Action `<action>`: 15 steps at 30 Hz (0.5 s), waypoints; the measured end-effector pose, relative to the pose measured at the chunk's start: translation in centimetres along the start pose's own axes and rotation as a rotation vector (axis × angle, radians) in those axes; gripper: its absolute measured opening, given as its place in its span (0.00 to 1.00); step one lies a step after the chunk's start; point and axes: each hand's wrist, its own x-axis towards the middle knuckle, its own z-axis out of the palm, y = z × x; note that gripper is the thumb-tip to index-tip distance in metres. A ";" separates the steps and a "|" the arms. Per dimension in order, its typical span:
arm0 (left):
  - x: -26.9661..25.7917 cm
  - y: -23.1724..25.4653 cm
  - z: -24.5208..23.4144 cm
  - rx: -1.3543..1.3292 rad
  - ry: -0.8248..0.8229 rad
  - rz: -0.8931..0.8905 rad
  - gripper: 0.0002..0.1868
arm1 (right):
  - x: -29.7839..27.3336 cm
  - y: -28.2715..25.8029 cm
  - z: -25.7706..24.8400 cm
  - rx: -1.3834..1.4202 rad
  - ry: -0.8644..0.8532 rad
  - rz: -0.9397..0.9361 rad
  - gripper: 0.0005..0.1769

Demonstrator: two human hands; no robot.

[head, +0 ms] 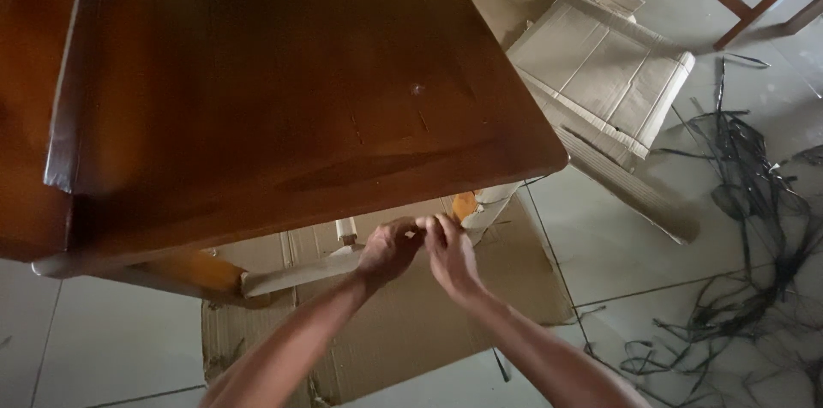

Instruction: Wrapping a wooden chair leg with protective foam and securing it with plastic ties

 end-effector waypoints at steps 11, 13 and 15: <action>0.3 -1.2 -0.6 0.351 0.211 0.892 0.03 | 8.5 13.0 8.2 -0.792 0.615 -0.794 0.02; 0.4 -1.8 -0.4 0.479 0.299 1.008 0.06 | 8.6 11.6 7.7 -0.793 0.705 -0.848 0.04; 0.8 -3.6 0.3 0.294 0.237 0.943 0.04 | 5.9 5.2 5.1 -0.138 0.066 0.177 0.26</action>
